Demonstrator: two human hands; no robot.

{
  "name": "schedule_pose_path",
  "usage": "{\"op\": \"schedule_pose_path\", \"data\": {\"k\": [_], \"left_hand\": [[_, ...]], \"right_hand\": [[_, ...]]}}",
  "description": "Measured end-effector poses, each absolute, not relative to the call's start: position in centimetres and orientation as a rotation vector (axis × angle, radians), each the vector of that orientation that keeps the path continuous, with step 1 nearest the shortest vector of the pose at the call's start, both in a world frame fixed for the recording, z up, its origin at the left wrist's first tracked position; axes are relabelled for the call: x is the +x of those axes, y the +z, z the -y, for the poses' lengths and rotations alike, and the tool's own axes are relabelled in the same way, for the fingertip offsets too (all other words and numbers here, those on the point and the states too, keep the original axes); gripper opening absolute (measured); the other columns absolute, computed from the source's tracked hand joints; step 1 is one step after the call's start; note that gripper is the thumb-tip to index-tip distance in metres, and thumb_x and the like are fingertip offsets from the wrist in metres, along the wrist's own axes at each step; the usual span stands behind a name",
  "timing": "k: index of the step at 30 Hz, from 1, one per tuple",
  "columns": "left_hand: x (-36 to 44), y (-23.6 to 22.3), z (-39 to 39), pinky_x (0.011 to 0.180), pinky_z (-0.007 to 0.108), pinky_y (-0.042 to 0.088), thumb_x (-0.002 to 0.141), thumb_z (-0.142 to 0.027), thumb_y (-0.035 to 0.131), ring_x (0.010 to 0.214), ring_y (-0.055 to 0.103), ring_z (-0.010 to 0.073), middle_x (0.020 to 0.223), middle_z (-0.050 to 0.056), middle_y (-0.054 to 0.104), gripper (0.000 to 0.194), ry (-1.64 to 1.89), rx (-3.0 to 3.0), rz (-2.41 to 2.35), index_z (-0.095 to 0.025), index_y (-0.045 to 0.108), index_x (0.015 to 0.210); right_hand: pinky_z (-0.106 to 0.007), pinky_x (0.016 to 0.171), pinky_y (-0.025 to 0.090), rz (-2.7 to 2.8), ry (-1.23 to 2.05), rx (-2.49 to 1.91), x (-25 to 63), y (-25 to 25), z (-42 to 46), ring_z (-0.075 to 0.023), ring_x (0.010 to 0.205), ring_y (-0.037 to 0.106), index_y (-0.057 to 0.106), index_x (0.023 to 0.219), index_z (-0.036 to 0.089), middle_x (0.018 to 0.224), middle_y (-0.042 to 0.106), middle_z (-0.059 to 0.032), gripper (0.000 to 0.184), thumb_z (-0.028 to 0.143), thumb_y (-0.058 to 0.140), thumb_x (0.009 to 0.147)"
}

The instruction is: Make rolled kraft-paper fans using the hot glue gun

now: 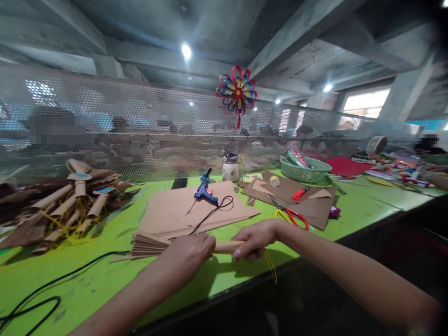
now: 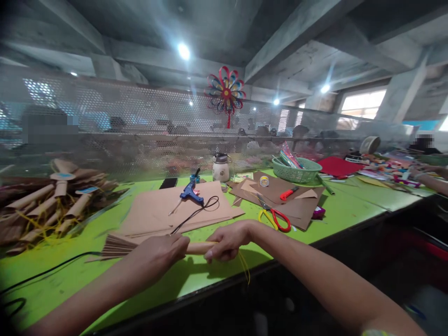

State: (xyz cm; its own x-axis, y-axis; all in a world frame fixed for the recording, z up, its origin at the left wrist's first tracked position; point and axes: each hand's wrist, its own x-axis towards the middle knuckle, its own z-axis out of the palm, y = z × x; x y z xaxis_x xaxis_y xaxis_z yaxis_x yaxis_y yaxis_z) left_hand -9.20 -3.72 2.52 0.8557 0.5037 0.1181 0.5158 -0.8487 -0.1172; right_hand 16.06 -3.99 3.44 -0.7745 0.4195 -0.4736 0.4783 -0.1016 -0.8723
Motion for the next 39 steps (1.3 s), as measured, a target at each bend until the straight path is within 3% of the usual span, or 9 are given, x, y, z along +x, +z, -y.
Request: {"op": "schedule_pose_path", "data": {"k": [3, 6, 11, 19, 25, 33, 36, 39], "left_hand": [[-8.9, 3.1, 4.1, 0.058, 0.028, 0.037, 0.088, -0.02, 0.049, 0.069, 0.058, 0.0206, 0.081, 0.005, 0.063, 0.005, -0.108, -2.938, 0.854, -0.02, 0.053, 0.092], [-8.1, 3.4, 4.4, 0.063, 0.029, 0.04, 0.079, -0.02, 0.059, 0.078, 0.06, 0.0239, 0.088, 0.007, 0.065, 0.02, -0.079, -2.969, 0.848, -0.02, 0.054, 0.099], [-6.7, 2.3, 4.1, 0.059, 0.028, 0.036, 0.087, -0.01, 0.041, 0.068, 0.057, 0.0189, 0.084, 0.006, 0.064, 0.017, -0.076, -2.966, 0.782, -0.019, 0.055, 0.092], [-6.3, 2.2, 3.8, 0.053, 0.028, 0.026, 0.093, -0.015, 0.035, 0.06, 0.051, 0.0171, 0.075, 0.003, 0.06, 0.019, -0.136, -3.02, 0.77, -0.02, 0.053, 0.09], [-6.3, 2.5, 3.8, 0.053, 0.028, 0.023, 0.09, -0.021, 0.041, 0.06, 0.048, 0.0175, 0.073, 0.003, 0.058, 0.015, -0.202, -3.12, 0.881, -0.021, 0.054, 0.084], [-7.1, 2.4, 3.8, 0.055, 0.027, 0.026, 0.088, -0.026, 0.042, 0.064, 0.052, 0.0193, 0.076, 0.005, 0.061, 0.015, -0.228, -3.172, 1.117, -0.022, 0.056, 0.086], [-7.7, 2.3, 3.4, 0.055, 0.028, 0.025, 0.089, -0.033, 0.041, 0.064, 0.054, 0.0203, 0.076, 0.005, 0.063, 0.019, -0.194, -3.157, 1.227, -0.022, 0.056, 0.084], [-8.0, 2.2, 3.5, 0.053, 0.028, 0.022, 0.089, -0.034, 0.04, 0.06, 0.052, 0.0192, 0.073, 0.005, 0.063, 0.022, -0.214, -3.136, 1.297, -0.022, 0.056, 0.08]], "right_hand": [[-0.015, 0.038, 0.024, -2.046, -2.118, 1.001, 16.4, 2.7, 3.8, -0.0032, 0.042, 0.034, 0.049, 0.084, 0.016, 0.053, 0.04, 0.0103, 0.04, 0.051, 0.068, 0.078], [-0.015, 0.039, 0.024, -2.04, -2.155, 0.987, 17.2, 2.1, 3.9, -0.0032, 0.043, 0.033, 0.047, 0.08, 0.017, 0.054, 0.039, 0.0102, 0.038, 0.049, 0.068, 0.08], [-0.016, 0.037, 0.02, -1.987, -2.179, 1.013, 18.6, 1.9, 4.7, -0.003, 0.041, 0.03, 0.044, 0.077, 0.018, 0.051, 0.037, 0.011, 0.04, 0.051, 0.066, 0.08], [-0.016, 0.037, 0.023, -2.007, -2.187, 1.064, 19.4, 2.2, 5.1, -0.0038, 0.042, 0.031, 0.048, 0.084, 0.017, 0.051, 0.038, 0.0105, 0.036, 0.048, 0.067, 0.08], [-0.015, 0.038, 0.027, -2.038, -2.092, 1.163, 19.4, 2.6, 5.0, -0.0039, 0.043, 0.035, 0.055, 0.091, 0.014, 0.054, 0.042, 0.009, 0.043, 0.053, 0.067, 0.078], [-0.017, 0.044, 0.04, -2.189, -1.911, 1.388, 20.6, 2.6, 4.1, -0.0073, 0.048, 0.053, 0.056, 0.085, 0.015, 0.064, 0.056, 0.0036, 0.04, 0.05, 0.07, 0.074], [-0.023, 0.057, 0.047, -2.337, -1.732, 1.443, 22.4, 2.7, 3.4, -0.0111, 0.06, 0.06, 0.061, 0.104, 0.013, 0.075, 0.064, -0.0015, 0.043, 0.046, 0.068, 0.077], [-0.026, 0.075, 0.047, -2.583, -1.132, 1.75, 25.1, 3.5, 2.7, -0.016, 0.085, 0.062, 0.064, 0.113, 0.016, 0.098, 0.069, -0.0074, 0.038, 0.039, 0.062, 0.084]]}}
